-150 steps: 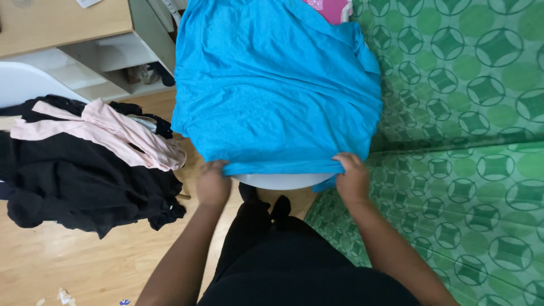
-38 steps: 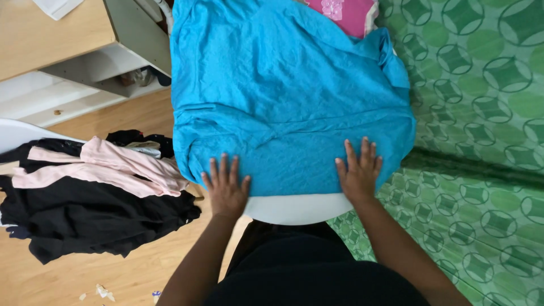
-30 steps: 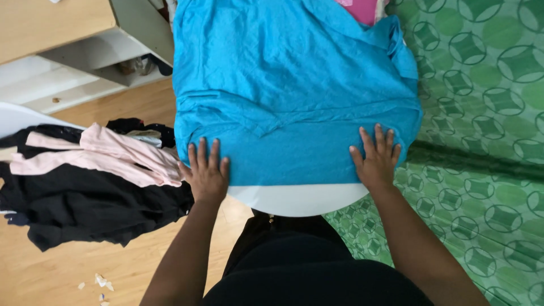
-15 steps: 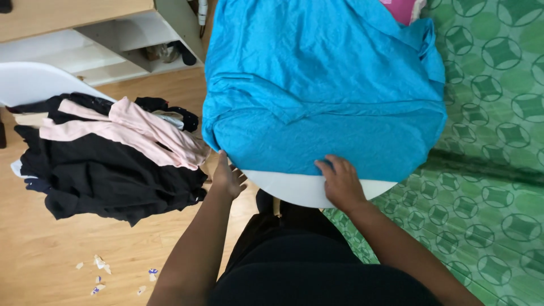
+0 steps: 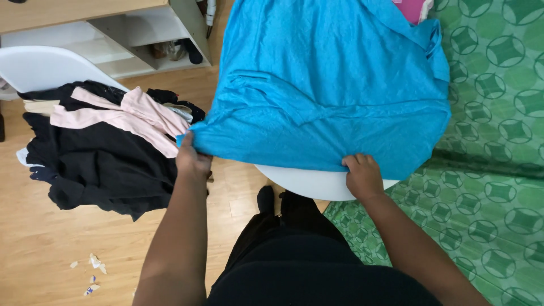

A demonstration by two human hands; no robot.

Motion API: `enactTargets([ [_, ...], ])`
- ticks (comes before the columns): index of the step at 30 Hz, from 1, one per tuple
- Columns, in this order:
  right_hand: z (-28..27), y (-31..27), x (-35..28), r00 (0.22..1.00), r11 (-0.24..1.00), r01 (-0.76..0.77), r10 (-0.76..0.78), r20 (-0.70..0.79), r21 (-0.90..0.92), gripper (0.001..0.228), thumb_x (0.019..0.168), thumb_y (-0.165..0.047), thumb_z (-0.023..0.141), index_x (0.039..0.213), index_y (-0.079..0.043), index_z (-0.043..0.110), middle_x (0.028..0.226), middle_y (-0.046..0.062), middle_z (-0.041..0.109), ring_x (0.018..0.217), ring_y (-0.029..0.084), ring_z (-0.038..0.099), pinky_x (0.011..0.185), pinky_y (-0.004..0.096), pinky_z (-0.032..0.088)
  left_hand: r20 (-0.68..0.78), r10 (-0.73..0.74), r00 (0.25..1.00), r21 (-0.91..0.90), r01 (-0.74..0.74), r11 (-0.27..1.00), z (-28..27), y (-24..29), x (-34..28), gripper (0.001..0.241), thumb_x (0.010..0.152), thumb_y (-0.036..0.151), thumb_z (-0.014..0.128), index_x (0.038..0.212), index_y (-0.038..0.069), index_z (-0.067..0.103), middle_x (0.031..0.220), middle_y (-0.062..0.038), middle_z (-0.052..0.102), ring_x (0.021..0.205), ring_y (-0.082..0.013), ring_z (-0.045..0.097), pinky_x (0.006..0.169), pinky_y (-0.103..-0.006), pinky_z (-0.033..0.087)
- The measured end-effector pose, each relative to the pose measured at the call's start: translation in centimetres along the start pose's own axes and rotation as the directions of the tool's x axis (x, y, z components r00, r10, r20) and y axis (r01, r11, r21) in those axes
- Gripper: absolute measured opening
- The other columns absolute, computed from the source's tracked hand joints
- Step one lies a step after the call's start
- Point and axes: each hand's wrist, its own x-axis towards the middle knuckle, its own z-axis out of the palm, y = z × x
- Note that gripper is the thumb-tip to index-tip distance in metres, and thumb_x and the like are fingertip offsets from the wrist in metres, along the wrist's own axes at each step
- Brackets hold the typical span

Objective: The person folds a blue t-shirt and a black top by hand on a white round table. They smooth the fabric, fold the sleeves and sides, and then fold the garments into compact rectangles before stacking them.

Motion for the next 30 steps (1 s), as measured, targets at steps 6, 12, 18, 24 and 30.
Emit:
enactTargets([
  [6,-0.2,-0.7,-1.3,0.998,0.997,-0.067,0.066,-0.008,-0.029,0.033,0.080,0.007,0.059,0.102,-0.014,0.069,0.098,0.010,0.062,0.097,0.037,0.057,0.084,0.051,0.046,0.052,-0.004,0.999,-0.071,0.007,0.997,-3.7,0.9,3.8,0.066,0.104,0.051,0.051,0.146,0.001,0.042,0.148,-0.020,0.053,0.132,-0.0375,0.057,0.107,-0.0541,0.049],
  [12,-0.2,-2.9,-3.1,0.968,0.993,-0.113,0.116,-0.220,0.025,0.038,0.077,0.005,0.060,0.108,-0.013,0.072,0.110,0.015,0.062,0.107,0.040,0.055,0.093,0.053,0.044,-0.162,-0.221,0.962,0.220,0.253,0.942,-4.3,-3.4,3.2,0.058,0.096,0.047,0.066,0.146,0.026,0.045,0.124,-0.009,0.047,0.107,-0.0299,0.049,0.094,-0.0441,0.047],
  [18,2.9,2.2,-5.2,0.764,0.873,-0.466,0.480,-0.431,0.145,0.025,0.084,-0.005,0.068,0.109,-0.003,0.069,0.111,0.023,0.061,0.110,0.042,0.053,0.095,0.054,0.042,-0.160,-0.305,0.939,0.484,0.344,0.805,-1.5,-11.5,2.5,0.069,0.093,0.042,0.072,0.152,0.019,0.046,0.142,-0.014,0.042,0.121,-0.0344,0.047,0.099,-0.0485,0.047],
  [24,2.6,8.4,-6.0,0.184,-0.033,-0.602,0.967,0.178,0.798,0.033,0.103,-0.023,0.059,0.121,0.004,0.058,0.118,0.026,0.063,0.099,0.035,0.064,0.082,0.054,0.047,-0.227,-0.315,0.922,0.638,0.384,0.667,2.5,-12.3,-2.5,0.084,0.094,0.059,0.065,0.159,0.017,0.033,0.160,-0.016,0.036,0.139,-0.0399,0.039,0.109,-0.0583,0.033],
  [30,-0.2,9.3,-4.1,0.173,-0.562,-0.252,0.775,0.608,0.788,0.059,0.107,-0.043,0.044,0.150,-0.003,0.039,0.153,0.018,0.050,0.129,0.036,0.058,0.108,0.051,0.049,-0.009,0.027,1.000,0.599,-0.017,0.800,0.2,-12.2,4.6,0.045,0.102,0.026,0.064,0.143,0.013,0.053,0.139,-0.010,0.062,0.117,-0.0311,0.058,0.085,-0.0494,0.048],
])
